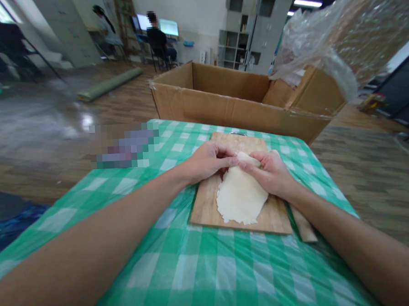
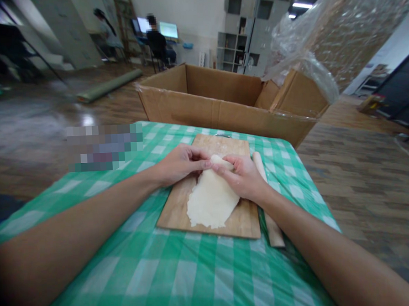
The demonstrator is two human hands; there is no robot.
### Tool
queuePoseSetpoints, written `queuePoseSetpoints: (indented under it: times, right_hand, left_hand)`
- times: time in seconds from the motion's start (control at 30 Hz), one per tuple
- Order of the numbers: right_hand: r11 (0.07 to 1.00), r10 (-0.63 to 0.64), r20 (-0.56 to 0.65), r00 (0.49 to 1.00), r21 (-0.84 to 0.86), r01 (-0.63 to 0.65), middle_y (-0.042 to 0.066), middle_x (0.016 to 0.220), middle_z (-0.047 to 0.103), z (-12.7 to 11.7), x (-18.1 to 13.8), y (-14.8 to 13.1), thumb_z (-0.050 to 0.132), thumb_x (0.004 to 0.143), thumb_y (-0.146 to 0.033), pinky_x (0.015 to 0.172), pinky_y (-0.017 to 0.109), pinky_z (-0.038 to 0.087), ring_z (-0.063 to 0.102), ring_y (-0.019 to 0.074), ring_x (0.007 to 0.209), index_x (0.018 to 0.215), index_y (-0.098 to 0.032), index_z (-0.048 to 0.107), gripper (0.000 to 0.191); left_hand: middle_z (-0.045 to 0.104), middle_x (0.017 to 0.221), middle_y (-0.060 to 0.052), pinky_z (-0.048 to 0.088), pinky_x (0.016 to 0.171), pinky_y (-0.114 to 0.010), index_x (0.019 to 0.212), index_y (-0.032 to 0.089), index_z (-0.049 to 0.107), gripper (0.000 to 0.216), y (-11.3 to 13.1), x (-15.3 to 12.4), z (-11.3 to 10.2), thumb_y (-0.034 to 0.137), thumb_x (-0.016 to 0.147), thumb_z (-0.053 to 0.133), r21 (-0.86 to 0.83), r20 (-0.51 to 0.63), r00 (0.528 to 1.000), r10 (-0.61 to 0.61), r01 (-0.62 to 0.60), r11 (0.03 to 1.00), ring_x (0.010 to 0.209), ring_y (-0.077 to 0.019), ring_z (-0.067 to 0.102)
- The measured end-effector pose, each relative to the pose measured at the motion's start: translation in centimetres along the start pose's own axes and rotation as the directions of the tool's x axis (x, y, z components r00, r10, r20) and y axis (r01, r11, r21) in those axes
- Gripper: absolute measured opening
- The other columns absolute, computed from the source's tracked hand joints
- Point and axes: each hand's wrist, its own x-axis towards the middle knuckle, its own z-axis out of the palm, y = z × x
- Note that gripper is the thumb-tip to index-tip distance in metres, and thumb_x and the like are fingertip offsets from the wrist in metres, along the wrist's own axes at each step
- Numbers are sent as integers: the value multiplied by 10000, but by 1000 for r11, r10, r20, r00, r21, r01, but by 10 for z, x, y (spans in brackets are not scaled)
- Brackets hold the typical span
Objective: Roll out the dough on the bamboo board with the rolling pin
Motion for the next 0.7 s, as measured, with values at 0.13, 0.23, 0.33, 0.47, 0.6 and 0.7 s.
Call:
queuePoseSetpoints:
  times: [0.13, 0.23, 0.33, 0.47, 0.6, 0.7]
  right_hand:
    - [998, 33, 30, 999, 46, -34, 12, 644, 613, 0, -1, 1, 663, 926, -606, 426, 249, 301, 473, 125, 538, 823, -166, 741, 459]
    - [969, 109, 47, 993, 218, -116, 35, 761, 698, 2, -1, 5, 679, 908, -623, 464, 250, 395, 562, 150, 591, 977, -174, 740, 459]
    - [949, 123, 8, 992, 292, -120, 33, 813, 713, 3, 0, 8, 686, 901, -635, 508, 258, 444, 590, 158, 631, 1000, -190, 708, 456]
    - [988, 47, 17, 999, 149, -49, 9, 737, 663, 2, 0, 6, 660, 936, -615, 513, 256, 398, 531, 141, 613, 915, -192, 716, 428]
    - [996, 4, 1, 1000, 90, -4, -7, 695, 598, 1, 0, 5, 574, 986, -617, 525, 263, 371, 483, 139, 618, 830, -203, 678, 454]
    - [999, -47, -26, 999, 14, 47, -13, 662, 536, 1, 1, 6, 512, 1023, -585, 530, 278, 339, 435, 138, 606, 734, -212, 612, 482]
  left_hand:
    - [682, 707, -23, 469, 535, -209, 862, 133, 745, 304, -1, 1, 1, 430, 847, 808, -41, -11, 1000, -7, 7, 999, 578, -103, 601]
    - [651, 688, -4, 453, 499, -204, 852, 144, 714, 293, -2, 3, 2, 421, 844, 806, -96, -45, 998, -38, 34, 995, 542, -94, 578]
    - [595, 647, 27, 405, 458, -196, 833, 168, 675, 257, 0, 3, 3, 405, 860, 771, -129, -89, 994, -69, 57, 990, 503, -83, 534]
    - [615, 680, 23, 399, 494, -195, 888, 174, 701, 259, 5, 2, 10, 420, 857, 776, -47, -86, 996, -36, 32, 998, 549, -82, 532]
    - [628, 707, 11, 394, 537, -196, 820, 162, 701, 266, 6, 1, 15, 415, 874, 764, 14, -142, 989, 34, -33, 999, 616, -88, 536]
    - [588, 665, 28, 376, 532, -199, 797, 164, 690, 250, 4, 1, 14, 390, 890, 745, 25, -145, 989, 36, -33, 999, 590, -82, 505]
